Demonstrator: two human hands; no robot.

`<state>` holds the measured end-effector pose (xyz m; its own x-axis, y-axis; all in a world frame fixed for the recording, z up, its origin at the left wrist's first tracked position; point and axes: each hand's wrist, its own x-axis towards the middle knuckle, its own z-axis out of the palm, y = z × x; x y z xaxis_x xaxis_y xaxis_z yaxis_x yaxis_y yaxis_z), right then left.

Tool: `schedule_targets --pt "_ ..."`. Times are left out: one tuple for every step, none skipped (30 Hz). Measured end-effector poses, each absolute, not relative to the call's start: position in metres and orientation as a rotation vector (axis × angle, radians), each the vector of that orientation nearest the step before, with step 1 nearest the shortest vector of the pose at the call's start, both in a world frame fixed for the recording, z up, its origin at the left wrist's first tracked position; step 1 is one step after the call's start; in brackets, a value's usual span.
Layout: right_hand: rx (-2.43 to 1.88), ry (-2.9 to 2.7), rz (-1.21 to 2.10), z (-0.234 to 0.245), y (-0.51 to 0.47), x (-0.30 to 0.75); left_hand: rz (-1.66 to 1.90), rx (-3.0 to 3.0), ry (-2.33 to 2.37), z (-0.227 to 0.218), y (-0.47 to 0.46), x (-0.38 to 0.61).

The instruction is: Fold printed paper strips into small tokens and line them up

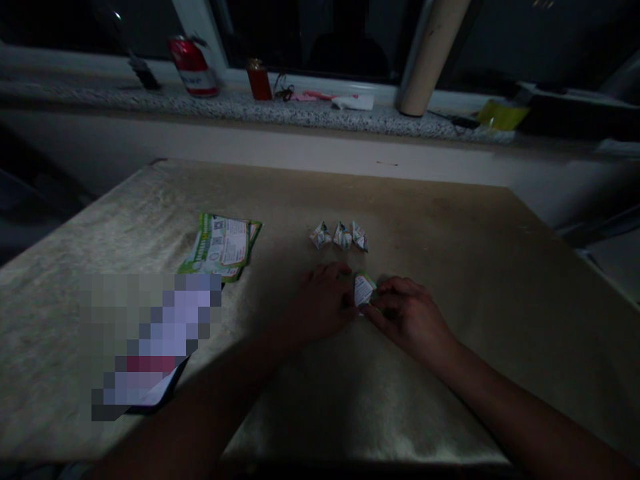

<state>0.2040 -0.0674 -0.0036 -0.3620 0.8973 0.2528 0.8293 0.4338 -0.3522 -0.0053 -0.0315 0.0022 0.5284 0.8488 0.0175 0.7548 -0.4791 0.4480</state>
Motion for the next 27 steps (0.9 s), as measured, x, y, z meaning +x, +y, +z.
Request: schedule_targets --pt "-1.479 -2.292 0.208 -0.003 -0.068 0.203 0.327 2.386 1.314 0.003 -0.032 -0.006" --pt "-1.496 -2.297 0.189 -0.002 -0.069 0.202 0.318 2.384 1.31 0.003 -0.032 -0.006" --pt "-1.512 -2.301 0.172 -0.001 -0.069 0.201 0.311 2.38 1.309 0.004 -0.032 -0.006" --pt "-1.526 -2.304 0.158 -0.001 -0.069 0.2 0.308 2.374 1.313 0.004 -0.031 -0.006" --pt "-1.537 -2.306 0.147 0.0 -0.069 0.2 0.308 2.368 1.319 0.005 -0.031 -0.006" --pt "-1.547 -2.304 0.135 -0.001 -0.069 0.2 0.306 2.364 1.321 0.005 -0.031 -0.006" --pt "-1.553 -2.296 0.123 -0.001 -0.069 0.2 0.305 2.361 1.322 0.006 -0.031 -0.006" --pt "-1.554 -2.291 0.115 -0.001 -0.069 0.201 0.3 2.359 1.319 0.007 -0.03 -0.006" --pt "-1.551 -2.288 0.114 -0.002 -0.068 0.201 0.29 2.355 1.316 0.007 -0.03 -0.006" --pt "-1.545 -2.284 0.113 -0.002 -0.068 0.202 0.278 2.351 1.314 0.008 -0.03 -0.006" --pt "-1.538 -2.281 0.111 -0.003 -0.068 0.202 0.27 2.347 1.313 0.008 -0.03 -0.006" --pt "-1.532 -2.28 0.107 -0.003 -0.068 0.202 0.265 2.345 1.315 0.008 -0.03 -0.006" --pt "-1.528 -2.279 0.102 -0.003 -0.067 0.202 0.261 2.344 1.318 0.009 -0.03 -0.006" --pt "-1.527 -2.277 0.097 -0.003 -0.067 0.202 0.258 2.344 1.32 0.009 -0.03 -0.006" --pt "-1.527 -2.276 0.092 -0.003 -0.067 0.202 0.258 2.345 1.323 0.008 -0.03 -0.006" --pt "-1.527 -2.28 0.092 -0.003 -0.066 0.202 0.263 2.347 1.327 0.008 -0.03 -0.006" --pt "-1.526 -2.284 0.094 -0.003 -0.066 0.202 0.267 2.349 1.327 0.008 -0.031 -0.006" --pt "-1.524 -2.288 0.101 -0.002 -0.065 0.202 0.274 2.35 1.328 0.007 -0.031 -0.006" --pt "-1.52 -2.293 0.115 -0.002 -0.065 0.202 0.283 2.35 1.328 0.007 -0.031 -0.006" --pt "-1.516 -2.3 0.137 -0.001 -0.064 0.202 0.29 2.349 1.329 0.006 -0.031 -0.006" --pt "-1.513 -2.304 0.163 0.0 -0.063 0.203 0.294 2.347 1.33 0.006 -0.031 -0.006" --pt "-1.508 -2.308 0.193 0.001 -0.062 0.204 0.295 2.345 1.329 0.005 -0.031 -0.006" --pt "-1.501 -2.312 0.225 0.001 -0.062 0.205 0.298 2.344 1.327 0.005 -0.032 -0.005" --pt "-1.491 -2.317 0.256 0.002 -0.061 0.206 0.301 2.344 1.327 0.005 -0.032 -0.005" --pt "-1.48 -2.322 0.28 0.002 -0.061 0.208 0.3 2.343 1.327 0.006 -0.032 -0.005" --pt "-1.469 -2.329 0.299 0.002 -0.06 0.21 0.296 2.343 1.33 0.006 -0.032 -0.005" --pt "-1.459 -2.337 0.311 0.001 -0.059 0.212 0.291 2.342 1.334 0.007 -0.032 -0.005"
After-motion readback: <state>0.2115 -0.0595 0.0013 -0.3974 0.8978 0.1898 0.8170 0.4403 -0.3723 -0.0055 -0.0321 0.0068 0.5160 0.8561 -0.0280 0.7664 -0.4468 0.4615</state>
